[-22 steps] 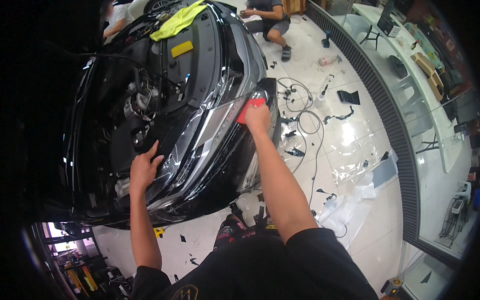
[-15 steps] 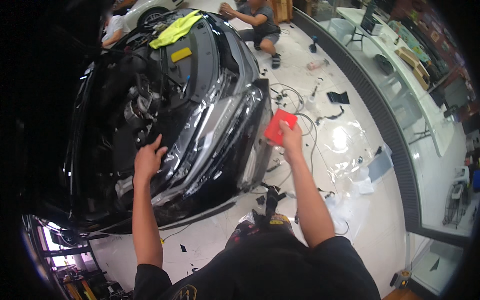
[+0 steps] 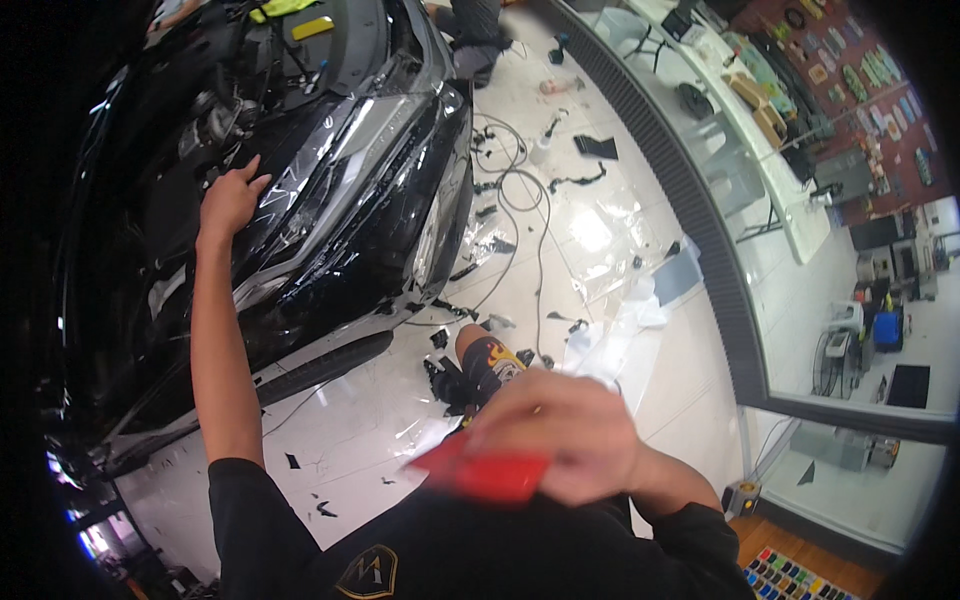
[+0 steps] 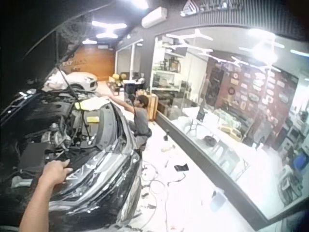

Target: The person applies a transparent protective film to the front bumper of a black car. They peel the backing, position the film, and use a red squeegee to smooth it out, removing air bubbles and ensuring adhesion.

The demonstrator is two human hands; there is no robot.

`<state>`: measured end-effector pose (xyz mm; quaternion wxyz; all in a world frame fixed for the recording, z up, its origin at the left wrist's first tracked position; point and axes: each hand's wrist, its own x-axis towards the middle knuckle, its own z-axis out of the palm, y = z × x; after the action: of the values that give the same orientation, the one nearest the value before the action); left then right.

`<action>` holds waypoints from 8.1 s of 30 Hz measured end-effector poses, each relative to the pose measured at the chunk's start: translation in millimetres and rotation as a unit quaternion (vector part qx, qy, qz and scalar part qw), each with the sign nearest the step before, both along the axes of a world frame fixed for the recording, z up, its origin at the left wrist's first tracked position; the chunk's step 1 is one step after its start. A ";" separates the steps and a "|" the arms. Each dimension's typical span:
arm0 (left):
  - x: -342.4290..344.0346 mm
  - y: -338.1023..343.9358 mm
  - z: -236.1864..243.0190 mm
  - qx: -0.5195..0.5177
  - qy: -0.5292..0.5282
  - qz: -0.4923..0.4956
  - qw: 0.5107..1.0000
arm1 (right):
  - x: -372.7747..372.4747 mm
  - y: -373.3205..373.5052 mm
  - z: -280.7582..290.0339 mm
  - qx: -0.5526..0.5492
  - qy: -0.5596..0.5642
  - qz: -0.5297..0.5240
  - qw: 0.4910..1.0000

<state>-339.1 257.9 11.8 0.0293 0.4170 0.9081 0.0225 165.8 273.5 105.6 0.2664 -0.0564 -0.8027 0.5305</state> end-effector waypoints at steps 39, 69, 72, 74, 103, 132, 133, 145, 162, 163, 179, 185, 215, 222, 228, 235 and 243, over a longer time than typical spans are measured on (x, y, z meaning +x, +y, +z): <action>250.8 305.2 -133.6 0.334 0.163 0.376 0.849 | -339.5 480.0 -262.4 -0.598 -0.347 0.030 0.722; 176.7 279.8 -212.7 0.292 0.354 0.214 0.863 | -311.2 476.4 -308.2 -0.743 -0.104 0.201 0.630; 174.4 284.5 -213.2 0.302 0.381 0.242 0.839 | -313.6 471.4 -303.1 -0.747 -0.110 0.191 0.627; 169.4 286.3 -212.1 0.312 0.398 0.241 0.828 | -314.7 470.0 -306.1 -0.760 -0.096 0.201 0.611; 193.5 287.9 -222.2 0.357 0.310 0.238 0.848 | -410.6 447.0 -186.6 0.477 0.175 0.434 0.744; 192.7 284.1 -229.1 0.350 0.299 0.216 0.861 | -367.1 500.4 -245.4 0.611 0.195 0.311 0.702; 192.4 284.9 -226.6 0.361 0.297 0.214 0.858 | -364.7 511.4 -238.0 0.621 0.174 0.302 0.703; 196.4 280.6 -225.6 0.360 0.289 0.224 0.858 | -377.3 468.6 -210.8 0.634 0.184 0.354 0.662; 226.7 197.6 -212.2 0.332 0.299 0.272 0.852 | -355.2 432.0 -189.7 0.462 0.064 0.348 0.813; 227.6 186.8 -209.8 0.327 0.313 0.279 0.847 | -358.0 415.9 -187.3 0.432 0.058 0.361 0.825; 239.2 106.3 -204.3 0.357 0.300 0.282 0.838 | -362.4 357.2 -187.7 0.529 0.192 0.332 0.758; 240.2 92.9 -213.6 0.404 0.309 0.260 0.820 | -354.0 343.0 -196.8 0.566 0.180 0.341 0.729; 687.0 215.7 -329.5 0.352 -0.280 0.424 0.786 | -347.6 82.2 -166.7 0.620 0.074 0.325 0.710; 854.8 250.5 -440.0 0.453 -0.253 0.450 0.726 | -346.1 29.0 -158.4 0.629 0.083 0.314 0.707; 842.5 242.0 -425.7 0.452 -0.346 0.505 0.649 | -363.7 9.6 -166.9 0.624 0.125 0.278 0.720; 859.5 203.1 -379.5 0.393 -0.407 0.549 0.615 | -261.0 47.6 -165.8 0.491 0.077 0.360 0.790; 860.8 176.6 -341.5 0.334 -0.460 0.508 0.647 | -244.5 205.4 -185.0 0.481 0.079 0.326 0.810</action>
<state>521.7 434.5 -329.7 0.2861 -0.1924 0.7785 0.5244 -78.7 478.9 -79.4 0.1336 0.3861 -0.9027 0.1351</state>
